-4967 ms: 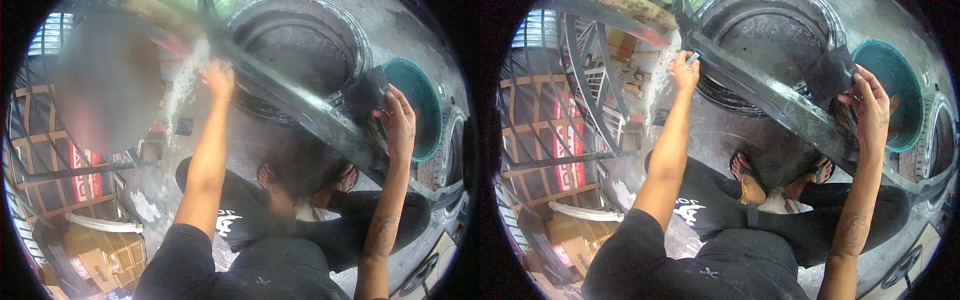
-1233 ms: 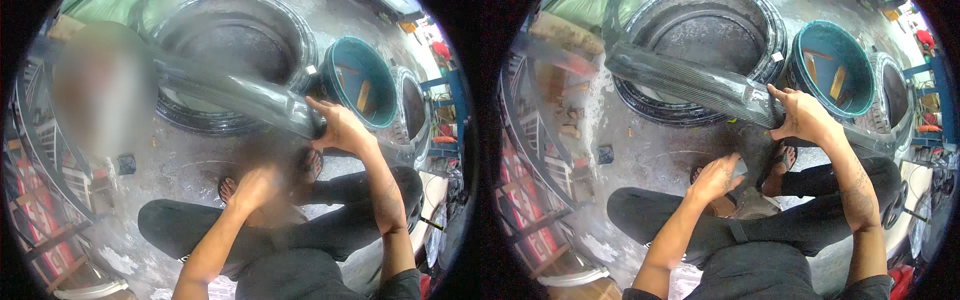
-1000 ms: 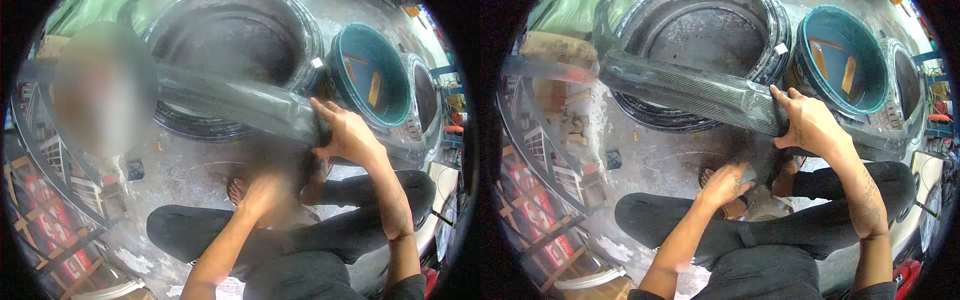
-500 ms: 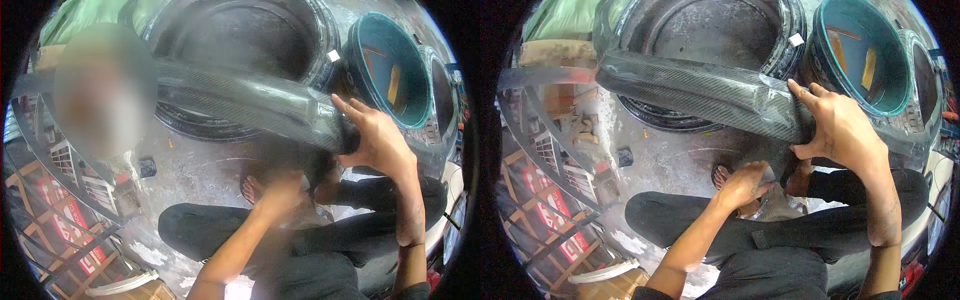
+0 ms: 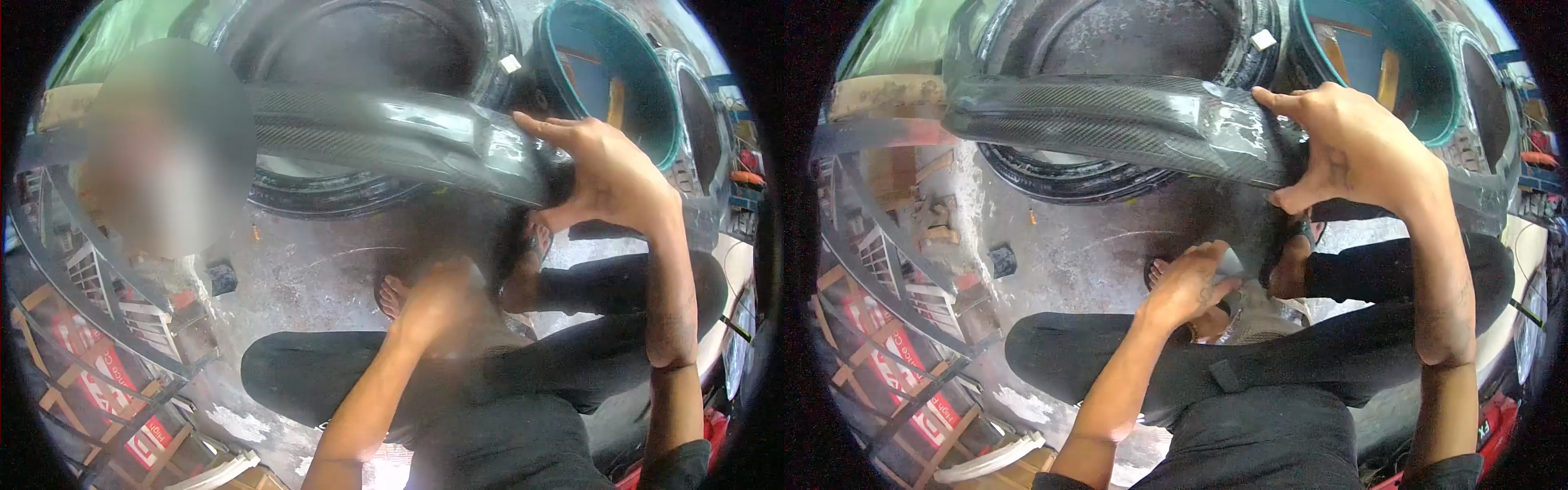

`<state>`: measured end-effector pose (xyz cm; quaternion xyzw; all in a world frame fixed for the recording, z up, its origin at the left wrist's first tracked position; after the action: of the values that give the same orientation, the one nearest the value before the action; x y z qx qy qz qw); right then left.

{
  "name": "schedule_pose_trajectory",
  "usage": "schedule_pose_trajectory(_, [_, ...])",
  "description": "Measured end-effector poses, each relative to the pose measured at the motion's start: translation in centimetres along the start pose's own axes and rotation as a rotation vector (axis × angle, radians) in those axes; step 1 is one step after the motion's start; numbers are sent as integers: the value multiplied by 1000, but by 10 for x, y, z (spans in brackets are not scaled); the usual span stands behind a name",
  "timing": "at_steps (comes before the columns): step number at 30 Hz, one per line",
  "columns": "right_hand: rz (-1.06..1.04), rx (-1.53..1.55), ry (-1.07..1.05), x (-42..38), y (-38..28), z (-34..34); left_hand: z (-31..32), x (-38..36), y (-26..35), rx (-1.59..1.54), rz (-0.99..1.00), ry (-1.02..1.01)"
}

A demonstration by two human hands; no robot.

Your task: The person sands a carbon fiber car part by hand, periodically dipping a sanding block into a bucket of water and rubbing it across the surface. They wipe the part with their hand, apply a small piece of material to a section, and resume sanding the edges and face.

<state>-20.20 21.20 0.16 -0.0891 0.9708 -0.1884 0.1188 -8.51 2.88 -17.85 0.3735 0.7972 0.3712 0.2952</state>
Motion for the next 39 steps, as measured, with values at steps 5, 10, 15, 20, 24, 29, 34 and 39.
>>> schedule_pose_trajectory(5, [-15, -32, -14, -1, -1, 1, 6, 0, -7, 21, -18, -19])
schedule_pose_trajectory(10, [-8, 3, -16, -2, 1, 0, -4, 3, -1, 36, -62, -56])
schedule_pose_trajectory(15, [-1, 29, -35, -1, 3, -3, -4, 2, -4, 53, -76, -33])
schedule_pose_trajectory(20, [-52, -20, 18, -2, -1, -4, 0, 0, -9, 54, -90, -40])
schedule_pose_trajectory(24, [-36, 3, -13, -2, 4, 0, -4, 2, -3, 47, -108, -78])
schedule_pose_trajectory(29, [-25, 8, -7, -1, -2, 2, -6, 2, -2, 14, -52, -45])
schedule_pose_trajectory(34, [109, -45, -62, -4, 5, 33, -8, 0, 4, 23, -30, 52])
schedule_pose_trajectory(39, [140, -202, -16, -6, 9, 80, -19, 0, 12, -30, -19, 118])
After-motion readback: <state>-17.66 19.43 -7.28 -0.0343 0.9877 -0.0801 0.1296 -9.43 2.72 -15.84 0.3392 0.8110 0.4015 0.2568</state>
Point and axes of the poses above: each hand's wrist, its own x-axis towards the middle knuckle, its own z-axis out of the palm, y = z × x, the point moved 10 cm from there along x, towards the middle knuckle, and after that the axes turned 4 degrees about z, right-handed, at the moved point
